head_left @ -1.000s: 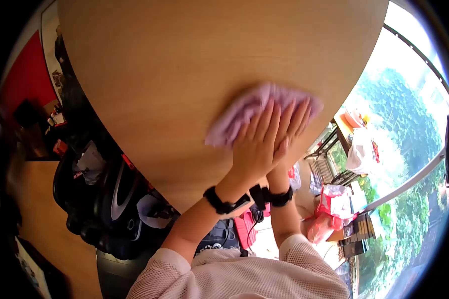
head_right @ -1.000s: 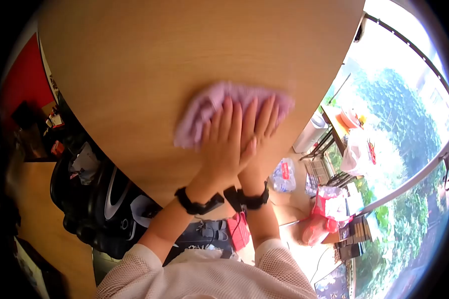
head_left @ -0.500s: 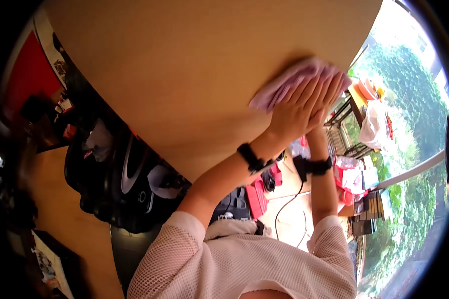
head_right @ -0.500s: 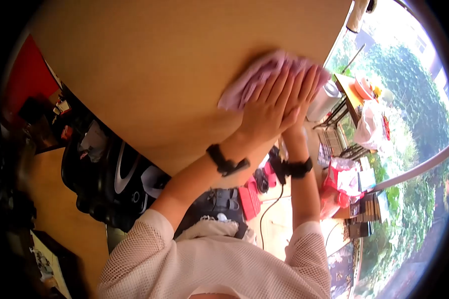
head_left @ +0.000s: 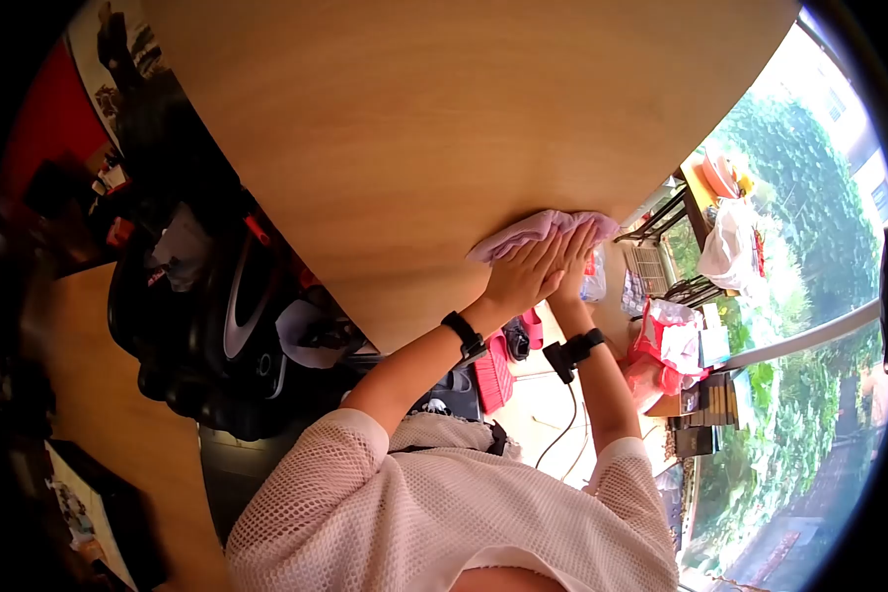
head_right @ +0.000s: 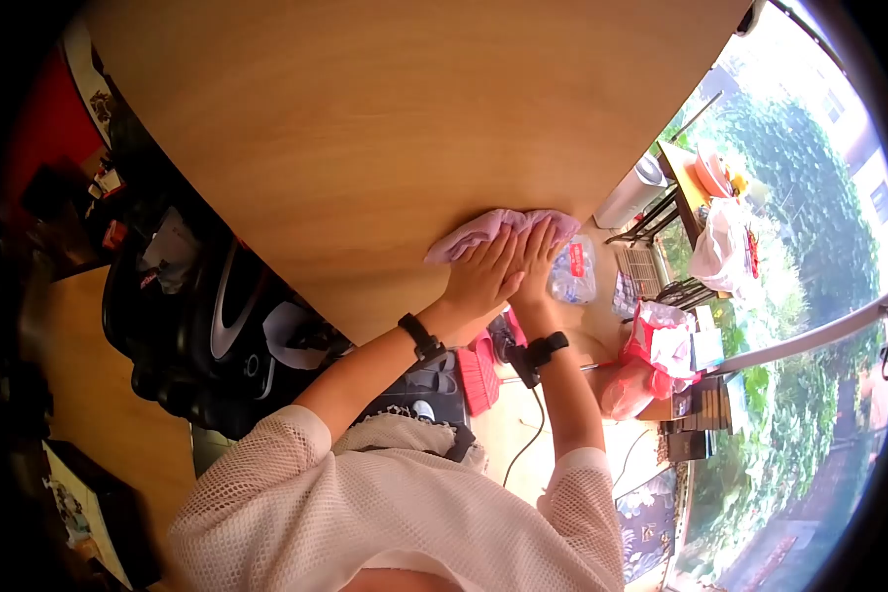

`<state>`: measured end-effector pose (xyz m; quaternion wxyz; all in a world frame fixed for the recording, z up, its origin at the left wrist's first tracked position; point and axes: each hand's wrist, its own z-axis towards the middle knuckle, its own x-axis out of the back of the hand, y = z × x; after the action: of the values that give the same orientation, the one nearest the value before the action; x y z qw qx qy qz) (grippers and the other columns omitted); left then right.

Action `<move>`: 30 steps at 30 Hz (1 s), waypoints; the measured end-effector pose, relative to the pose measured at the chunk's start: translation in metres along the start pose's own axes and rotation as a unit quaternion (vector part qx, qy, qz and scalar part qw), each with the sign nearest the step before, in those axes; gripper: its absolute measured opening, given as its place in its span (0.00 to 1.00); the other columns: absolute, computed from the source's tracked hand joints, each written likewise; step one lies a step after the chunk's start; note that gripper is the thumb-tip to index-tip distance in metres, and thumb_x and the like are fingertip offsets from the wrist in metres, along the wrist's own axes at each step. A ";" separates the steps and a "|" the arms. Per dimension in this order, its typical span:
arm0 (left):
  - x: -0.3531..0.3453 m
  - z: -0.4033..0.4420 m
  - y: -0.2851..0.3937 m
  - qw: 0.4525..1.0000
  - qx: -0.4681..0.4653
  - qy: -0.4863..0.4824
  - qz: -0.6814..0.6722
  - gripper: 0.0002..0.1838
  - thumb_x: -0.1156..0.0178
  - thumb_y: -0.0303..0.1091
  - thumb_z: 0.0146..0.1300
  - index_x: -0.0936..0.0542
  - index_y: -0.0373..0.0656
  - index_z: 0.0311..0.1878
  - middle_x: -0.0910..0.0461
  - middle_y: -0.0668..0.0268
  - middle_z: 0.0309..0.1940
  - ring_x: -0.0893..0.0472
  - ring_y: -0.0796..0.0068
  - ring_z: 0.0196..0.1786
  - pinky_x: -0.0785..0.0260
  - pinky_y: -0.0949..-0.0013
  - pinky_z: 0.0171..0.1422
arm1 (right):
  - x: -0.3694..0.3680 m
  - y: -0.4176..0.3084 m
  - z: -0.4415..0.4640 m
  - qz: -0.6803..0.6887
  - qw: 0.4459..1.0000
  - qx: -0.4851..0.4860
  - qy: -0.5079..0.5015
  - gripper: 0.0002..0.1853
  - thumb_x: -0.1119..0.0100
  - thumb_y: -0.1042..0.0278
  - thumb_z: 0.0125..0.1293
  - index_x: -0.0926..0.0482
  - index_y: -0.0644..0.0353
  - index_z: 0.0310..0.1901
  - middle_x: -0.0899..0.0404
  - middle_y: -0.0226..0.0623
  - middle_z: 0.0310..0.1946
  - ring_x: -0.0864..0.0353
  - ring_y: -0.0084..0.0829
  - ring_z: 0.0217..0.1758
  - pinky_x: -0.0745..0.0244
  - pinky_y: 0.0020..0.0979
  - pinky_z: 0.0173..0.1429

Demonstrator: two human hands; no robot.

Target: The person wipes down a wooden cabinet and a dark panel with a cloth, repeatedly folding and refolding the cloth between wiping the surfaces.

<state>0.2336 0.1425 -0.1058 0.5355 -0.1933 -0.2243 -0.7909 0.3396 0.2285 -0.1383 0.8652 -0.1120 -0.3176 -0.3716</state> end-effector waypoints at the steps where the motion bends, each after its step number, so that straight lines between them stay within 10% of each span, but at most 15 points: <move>1: 0.004 0.000 -0.002 1.000 0.001 -0.004 -0.016 0.30 0.53 0.47 0.64 0.33 0.36 0.63 0.36 0.55 0.66 0.34 0.66 0.65 0.45 0.62 0.66 | 0.002 -0.011 0.003 0.005 1.000 -0.014 0.002 0.29 0.57 0.58 0.65 0.40 0.62 0.65 0.57 0.69 0.68 0.59 0.66 0.72 0.60 0.66 0.68; 11: 0.094 -0.045 -0.077 0.998 -0.027 -0.044 -0.020 0.30 0.49 0.47 0.62 0.31 0.33 0.61 0.34 0.50 0.63 0.34 0.59 0.65 0.44 0.59 0.67 | -0.004 -0.135 0.022 0.072 0.997 -0.002 0.010 0.28 0.53 0.59 0.63 0.37 0.66 0.62 0.53 0.71 0.65 0.56 0.77 0.66 0.53 0.68 0.65; 13: 0.117 -0.061 -0.094 0.999 -0.008 -0.041 0.003 0.30 0.49 0.48 0.62 0.30 0.35 0.60 0.32 0.54 0.62 0.32 0.62 0.64 0.44 0.60 0.66 | 0.000 -0.171 0.032 0.035 0.998 0.054 0.027 0.26 0.53 0.59 0.61 0.32 0.68 0.57 0.37 0.64 0.56 0.49 0.75 0.64 0.50 0.68 0.63; 19: 0.169 -0.120 -0.145 0.995 0.058 -0.036 0.070 0.30 0.49 0.52 0.61 0.27 0.36 0.57 0.28 0.53 0.58 0.30 0.62 0.61 0.41 0.60 0.64 | -0.028 -0.250 0.029 0.040 0.994 0.091 -0.037 0.25 0.50 0.58 0.59 0.30 0.64 0.55 0.35 0.58 0.57 0.37 0.60 0.60 0.42 0.59 0.56; 20: 0.163 -0.136 -0.157 0.996 0.035 -0.007 0.083 0.36 0.54 0.54 0.61 0.32 0.27 0.57 0.32 0.42 0.57 0.34 0.43 0.59 0.48 0.50 0.67 | -0.030 -0.261 0.030 0.061 0.993 0.098 -0.023 0.25 0.50 0.58 0.58 0.29 0.63 0.55 0.35 0.57 0.57 0.36 0.58 0.59 0.41 0.58 0.55; 23: 0.166 -0.156 -0.170 0.995 0.041 0.013 0.092 0.38 0.60 0.56 0.64 0.35 0.25 0.59 0.35 0.37 0.57 0.36 0.41 0.60 0.51 0.45 0.67 | -0.022 -0.288 0.042 0.085 0.992 0.089 0.035 0.24 0.50 0.59 0.58 0.29 0.60 0.56 0.35 0.53 0.58 0.35 0.51 0.59 0.43 0.55 0.54; 30: 0.239 -0.043 -0.144 0.989 0.077 0.065 0.110 0.40 0.59 0.59 0.63 0.35 0.28 0.63 0.37 0.42 0.63 0.39 0.44 0.65 0.53 0.50 0.69 | 0.067 -0.294 0.145 0.121 0.990 0.062 0.043 0.24 0.51 0.59 0.60 0.29 0.59 0.58 0.37 0.54 0.62 0.37 0.50 0.62 0.49 0.59 0.63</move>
<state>0.0122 -0.0165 -0.0324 0.6459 -0.1238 -0.2265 -0.7185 0.0972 0.0469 0.0034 0.9219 -0.0802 -0.2864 -0.2483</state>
